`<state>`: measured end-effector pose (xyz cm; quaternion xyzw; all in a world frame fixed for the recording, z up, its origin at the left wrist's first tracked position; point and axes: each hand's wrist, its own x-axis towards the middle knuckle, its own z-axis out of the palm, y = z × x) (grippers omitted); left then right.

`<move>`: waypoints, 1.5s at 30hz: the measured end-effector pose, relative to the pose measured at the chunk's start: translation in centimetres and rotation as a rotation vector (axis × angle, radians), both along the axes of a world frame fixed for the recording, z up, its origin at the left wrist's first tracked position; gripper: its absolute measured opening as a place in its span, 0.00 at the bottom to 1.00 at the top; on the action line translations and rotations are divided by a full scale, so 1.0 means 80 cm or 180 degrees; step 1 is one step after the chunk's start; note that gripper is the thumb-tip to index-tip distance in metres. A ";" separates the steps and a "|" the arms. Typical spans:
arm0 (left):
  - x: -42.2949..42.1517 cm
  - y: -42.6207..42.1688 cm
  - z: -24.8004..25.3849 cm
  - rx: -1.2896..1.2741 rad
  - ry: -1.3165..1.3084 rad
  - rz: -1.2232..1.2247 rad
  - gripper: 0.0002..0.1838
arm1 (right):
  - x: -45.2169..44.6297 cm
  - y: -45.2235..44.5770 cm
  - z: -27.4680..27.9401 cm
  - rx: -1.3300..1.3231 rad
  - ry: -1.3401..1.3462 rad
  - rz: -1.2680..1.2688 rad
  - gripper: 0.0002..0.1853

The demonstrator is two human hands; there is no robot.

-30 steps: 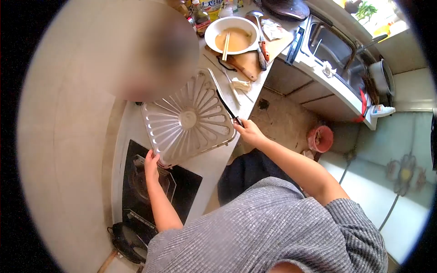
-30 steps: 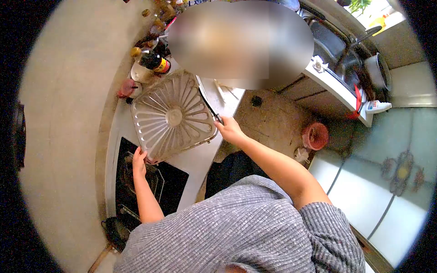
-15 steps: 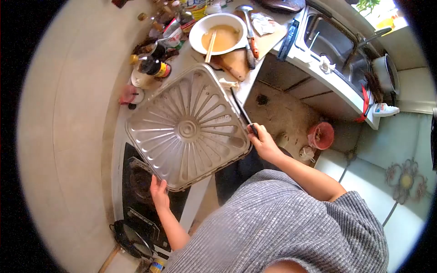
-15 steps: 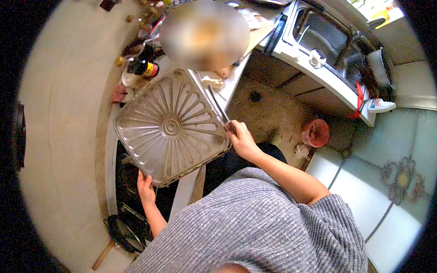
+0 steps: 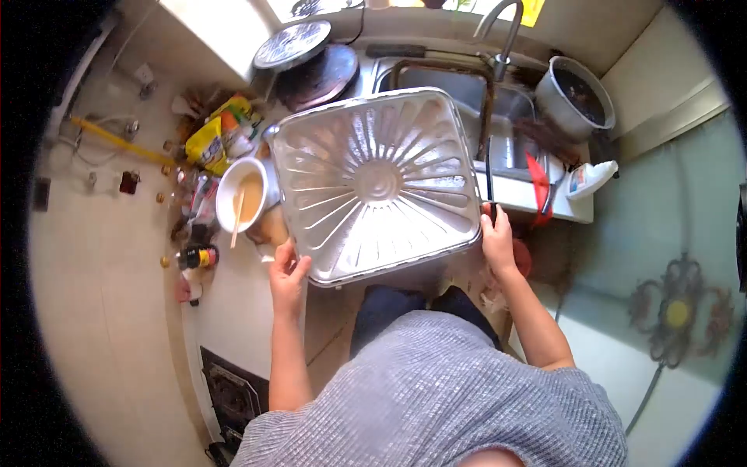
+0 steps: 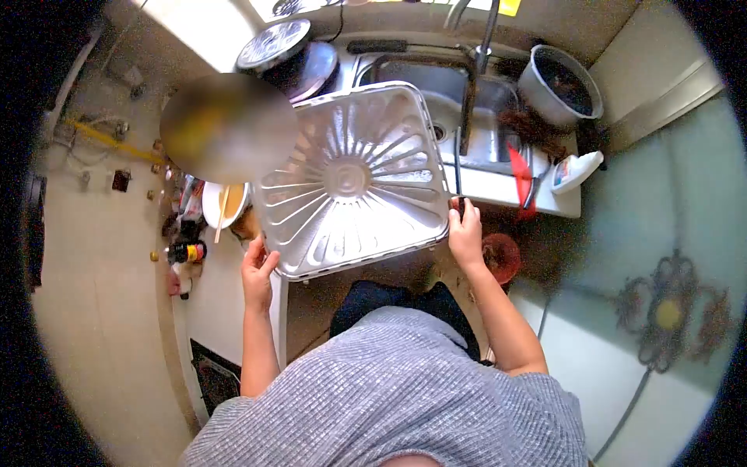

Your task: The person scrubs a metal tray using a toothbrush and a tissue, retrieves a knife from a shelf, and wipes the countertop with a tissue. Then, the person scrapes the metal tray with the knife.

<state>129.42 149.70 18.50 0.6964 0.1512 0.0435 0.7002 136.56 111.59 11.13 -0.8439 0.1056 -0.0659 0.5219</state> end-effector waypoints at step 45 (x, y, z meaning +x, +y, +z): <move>0.302 -0.125 -0.184 0.3968 0.0395 -0.0837 0.33 | 0.167 -0.152 0.115 0.1471 0.0887 -0.0681 0.09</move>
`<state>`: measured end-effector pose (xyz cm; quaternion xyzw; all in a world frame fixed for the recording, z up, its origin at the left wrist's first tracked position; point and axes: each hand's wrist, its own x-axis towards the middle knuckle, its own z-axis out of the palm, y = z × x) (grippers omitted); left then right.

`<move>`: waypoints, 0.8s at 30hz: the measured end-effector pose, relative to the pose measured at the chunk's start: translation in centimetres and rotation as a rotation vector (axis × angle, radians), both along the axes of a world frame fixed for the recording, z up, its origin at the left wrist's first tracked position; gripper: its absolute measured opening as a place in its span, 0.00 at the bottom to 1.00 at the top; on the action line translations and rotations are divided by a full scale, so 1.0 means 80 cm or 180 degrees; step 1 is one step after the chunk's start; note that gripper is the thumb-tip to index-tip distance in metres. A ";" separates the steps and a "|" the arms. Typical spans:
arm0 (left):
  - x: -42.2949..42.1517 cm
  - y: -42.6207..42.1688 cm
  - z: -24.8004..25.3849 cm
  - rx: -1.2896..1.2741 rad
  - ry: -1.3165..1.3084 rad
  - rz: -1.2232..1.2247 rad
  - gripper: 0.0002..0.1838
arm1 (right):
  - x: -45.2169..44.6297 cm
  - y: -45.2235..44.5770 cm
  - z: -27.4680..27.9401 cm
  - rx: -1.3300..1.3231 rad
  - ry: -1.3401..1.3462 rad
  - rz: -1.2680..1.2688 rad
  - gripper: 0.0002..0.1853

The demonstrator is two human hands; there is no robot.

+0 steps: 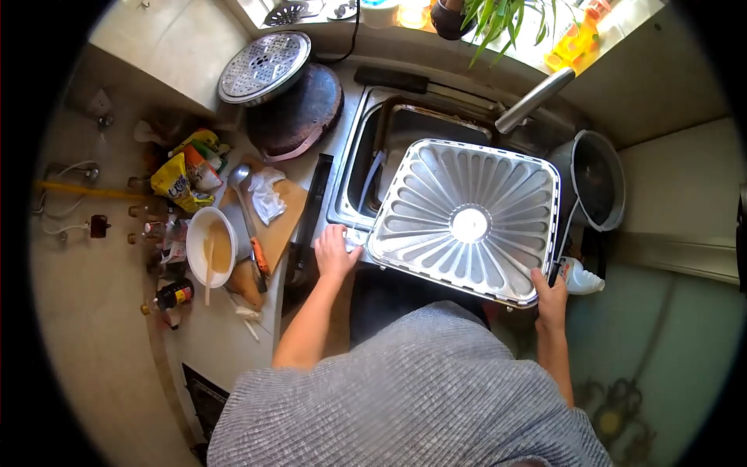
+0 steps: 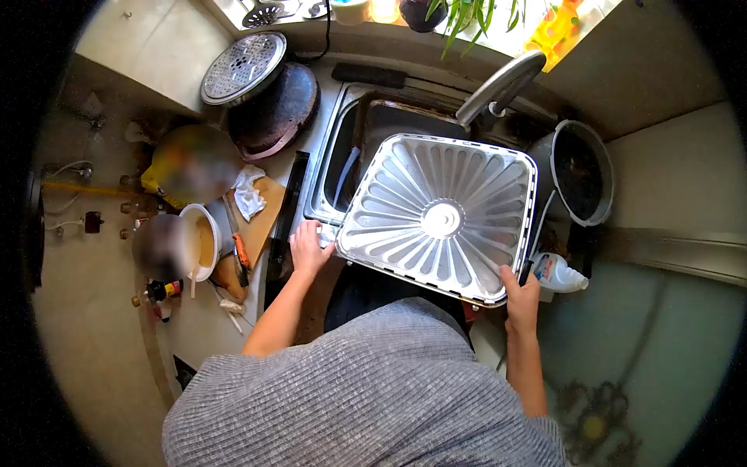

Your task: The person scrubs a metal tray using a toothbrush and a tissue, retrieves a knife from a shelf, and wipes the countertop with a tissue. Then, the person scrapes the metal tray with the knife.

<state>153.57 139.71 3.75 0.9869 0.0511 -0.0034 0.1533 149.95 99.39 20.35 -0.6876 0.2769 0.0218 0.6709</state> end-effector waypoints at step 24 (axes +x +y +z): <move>0.046 -0.047 0.205 -0.0920 -0.0700 -0.1313 0.43 | -0.005 0.021 -0.072 0.0247 -0.0296 -0.0034 0.11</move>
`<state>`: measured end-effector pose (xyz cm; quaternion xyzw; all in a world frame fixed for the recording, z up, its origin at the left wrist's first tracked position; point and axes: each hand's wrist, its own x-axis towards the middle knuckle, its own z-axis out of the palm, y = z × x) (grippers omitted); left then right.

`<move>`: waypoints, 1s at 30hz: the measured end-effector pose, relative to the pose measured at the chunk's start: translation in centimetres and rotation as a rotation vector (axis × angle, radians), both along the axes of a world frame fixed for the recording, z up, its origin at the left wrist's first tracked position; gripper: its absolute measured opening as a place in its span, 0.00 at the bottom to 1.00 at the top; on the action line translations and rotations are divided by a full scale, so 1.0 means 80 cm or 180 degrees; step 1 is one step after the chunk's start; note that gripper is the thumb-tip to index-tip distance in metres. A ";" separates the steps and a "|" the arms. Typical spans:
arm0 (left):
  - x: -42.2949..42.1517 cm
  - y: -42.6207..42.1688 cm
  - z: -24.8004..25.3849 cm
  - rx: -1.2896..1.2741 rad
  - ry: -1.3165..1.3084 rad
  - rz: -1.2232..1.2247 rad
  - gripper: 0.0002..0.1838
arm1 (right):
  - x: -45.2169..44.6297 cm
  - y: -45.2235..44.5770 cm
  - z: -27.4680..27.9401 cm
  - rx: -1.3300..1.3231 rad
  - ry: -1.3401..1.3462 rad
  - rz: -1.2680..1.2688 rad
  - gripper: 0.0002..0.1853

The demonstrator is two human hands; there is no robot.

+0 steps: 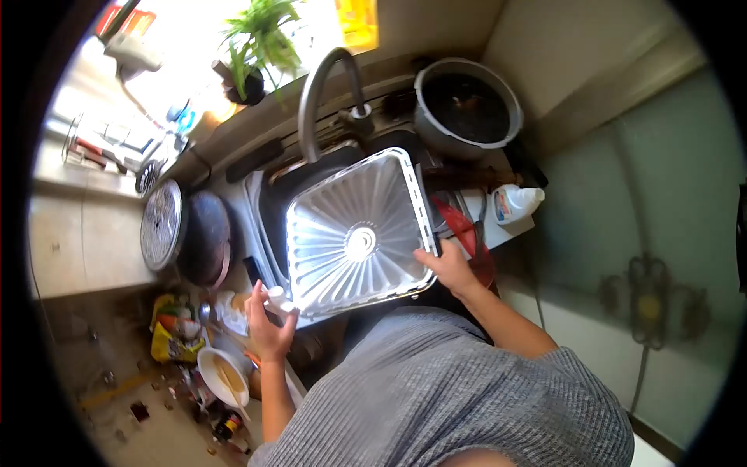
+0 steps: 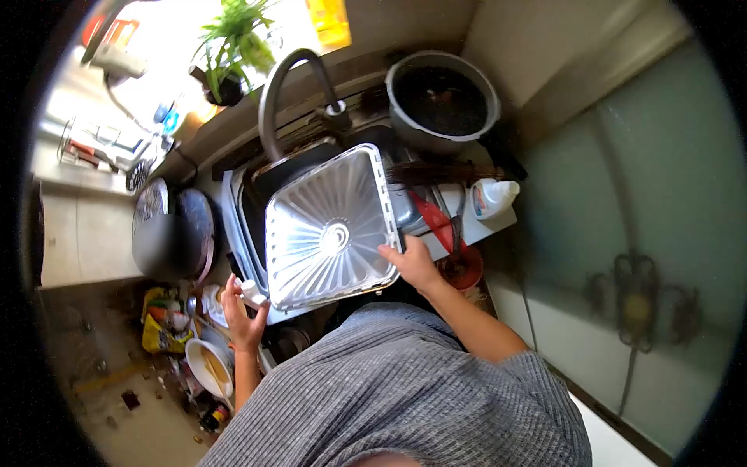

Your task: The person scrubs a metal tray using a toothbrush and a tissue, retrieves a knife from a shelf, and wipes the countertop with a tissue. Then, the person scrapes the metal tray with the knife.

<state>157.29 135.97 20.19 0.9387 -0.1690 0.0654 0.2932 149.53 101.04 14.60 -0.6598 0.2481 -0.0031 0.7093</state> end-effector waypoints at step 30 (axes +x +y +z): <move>-0.006 -0.569 -0.162 0.0788 0.1889 -0.1911 0.41 | 0.027 0.013 -0.007 0.0111 0.1308 0.0812 0.12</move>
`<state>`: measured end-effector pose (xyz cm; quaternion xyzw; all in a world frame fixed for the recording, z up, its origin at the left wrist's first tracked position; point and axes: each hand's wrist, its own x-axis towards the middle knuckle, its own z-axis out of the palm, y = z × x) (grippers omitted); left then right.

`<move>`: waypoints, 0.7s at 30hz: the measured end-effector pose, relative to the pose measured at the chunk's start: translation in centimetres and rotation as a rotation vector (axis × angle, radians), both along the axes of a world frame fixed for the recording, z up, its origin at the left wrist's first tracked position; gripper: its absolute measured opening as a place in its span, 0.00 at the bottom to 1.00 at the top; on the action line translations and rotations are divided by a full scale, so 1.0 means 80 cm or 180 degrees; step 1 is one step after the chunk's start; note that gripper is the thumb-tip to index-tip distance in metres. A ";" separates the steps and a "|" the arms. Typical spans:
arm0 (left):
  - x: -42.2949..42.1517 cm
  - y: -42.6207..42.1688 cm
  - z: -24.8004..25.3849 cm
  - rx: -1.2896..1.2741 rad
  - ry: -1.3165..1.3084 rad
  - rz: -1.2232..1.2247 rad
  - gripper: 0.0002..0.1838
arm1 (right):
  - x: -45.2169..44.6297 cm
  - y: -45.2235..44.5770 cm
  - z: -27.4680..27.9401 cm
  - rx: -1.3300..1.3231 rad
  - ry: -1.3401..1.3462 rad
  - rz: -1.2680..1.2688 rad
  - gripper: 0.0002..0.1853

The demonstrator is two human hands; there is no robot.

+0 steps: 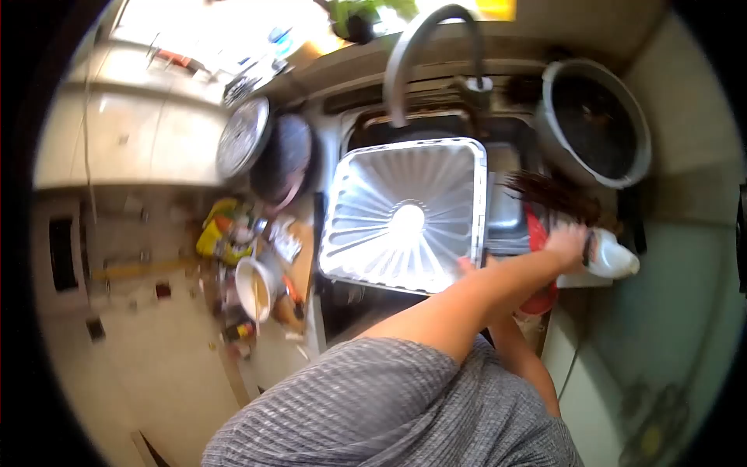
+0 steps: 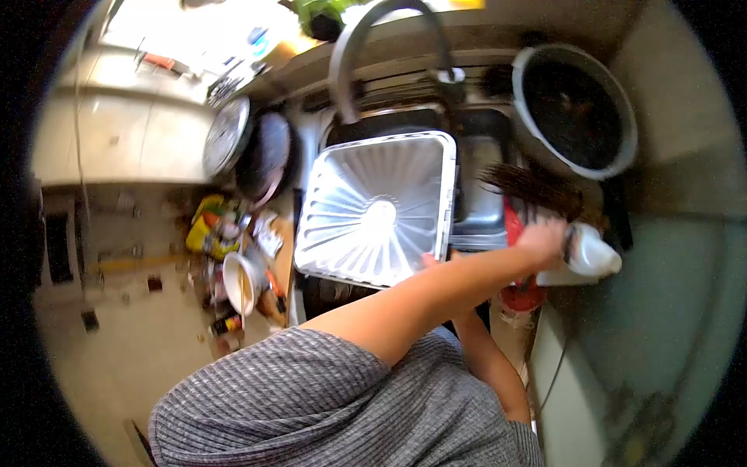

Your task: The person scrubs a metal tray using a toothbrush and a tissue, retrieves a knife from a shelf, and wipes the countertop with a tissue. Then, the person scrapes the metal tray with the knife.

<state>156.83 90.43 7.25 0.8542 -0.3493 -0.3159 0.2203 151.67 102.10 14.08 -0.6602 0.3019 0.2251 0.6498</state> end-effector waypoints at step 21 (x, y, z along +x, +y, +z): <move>-0.120 0.682 0.085 -0.0587 -0.1757 0.4267 0.21 | 0.009 -0.024 -0.043 0.0442 -0.0884 -0.0377 0.19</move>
